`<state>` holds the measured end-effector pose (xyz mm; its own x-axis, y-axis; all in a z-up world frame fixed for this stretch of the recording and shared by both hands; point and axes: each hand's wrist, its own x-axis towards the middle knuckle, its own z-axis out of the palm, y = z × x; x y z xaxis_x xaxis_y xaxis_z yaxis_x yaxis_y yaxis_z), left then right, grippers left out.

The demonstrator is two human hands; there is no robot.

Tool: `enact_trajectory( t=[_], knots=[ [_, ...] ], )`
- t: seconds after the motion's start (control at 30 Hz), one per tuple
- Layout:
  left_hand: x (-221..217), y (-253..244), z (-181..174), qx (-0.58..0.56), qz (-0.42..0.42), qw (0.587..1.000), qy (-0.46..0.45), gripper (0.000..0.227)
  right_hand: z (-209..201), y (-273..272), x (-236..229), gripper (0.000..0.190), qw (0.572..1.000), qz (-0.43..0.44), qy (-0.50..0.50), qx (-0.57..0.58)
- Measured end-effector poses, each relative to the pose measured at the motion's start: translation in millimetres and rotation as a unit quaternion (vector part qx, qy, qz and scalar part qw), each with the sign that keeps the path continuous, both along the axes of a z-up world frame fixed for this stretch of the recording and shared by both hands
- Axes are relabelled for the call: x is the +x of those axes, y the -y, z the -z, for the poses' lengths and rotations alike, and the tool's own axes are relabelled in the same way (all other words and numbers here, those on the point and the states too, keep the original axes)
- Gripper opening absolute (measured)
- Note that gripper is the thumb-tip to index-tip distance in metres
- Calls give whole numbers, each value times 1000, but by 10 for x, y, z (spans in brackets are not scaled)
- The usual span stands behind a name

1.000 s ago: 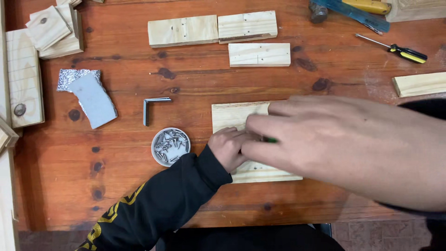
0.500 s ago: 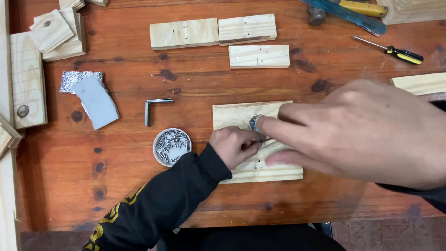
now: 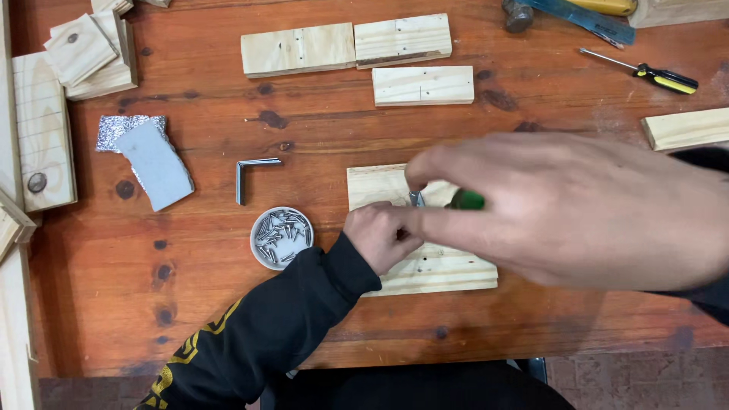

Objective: The person attaches metal brackets to small wooden blocks using a screwdriver and screws. They repeatedly pick up a block, align a bracket, insert screws, and tighten them before moving to the next block.

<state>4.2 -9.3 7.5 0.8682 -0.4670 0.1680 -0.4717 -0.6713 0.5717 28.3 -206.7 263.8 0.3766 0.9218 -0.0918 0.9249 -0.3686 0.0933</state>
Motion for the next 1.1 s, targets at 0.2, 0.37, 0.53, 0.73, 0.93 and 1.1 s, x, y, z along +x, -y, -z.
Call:
enact_trajectory(
  t=[0.2, 0.37, 0.53, 0.73, 0.93, 1.1],
  knots=[
    [-5, 9, -11, -16, 3, 1000, -11, 27, -2, 46, 36, 22, 999, -38, 24, -8],
    [1, 6, -51, -16, 9, 999, -27, 21, -12, 39, 4, 36, 999, -17, -39, 12],
    [0, 25, 14, -6, -13, 1000, -24, 26, 31, 83, -5, 64, 996, -22, 57, -67],
    [1, 45, -86, -12, -5, 999, -29, 23, -55, 12, -35, 30, 999, 13, -30, -27],
    [-10, 39, -136, -15, -1, 1000, -21, 20, -19, 66, -66, 14, 994, 36, -59, -87],
    [-20, 43, -148, -18, 4, 1000, -13, 6, 38, 157, -144, 48, 996, 34, 16, -80]
  ],
)
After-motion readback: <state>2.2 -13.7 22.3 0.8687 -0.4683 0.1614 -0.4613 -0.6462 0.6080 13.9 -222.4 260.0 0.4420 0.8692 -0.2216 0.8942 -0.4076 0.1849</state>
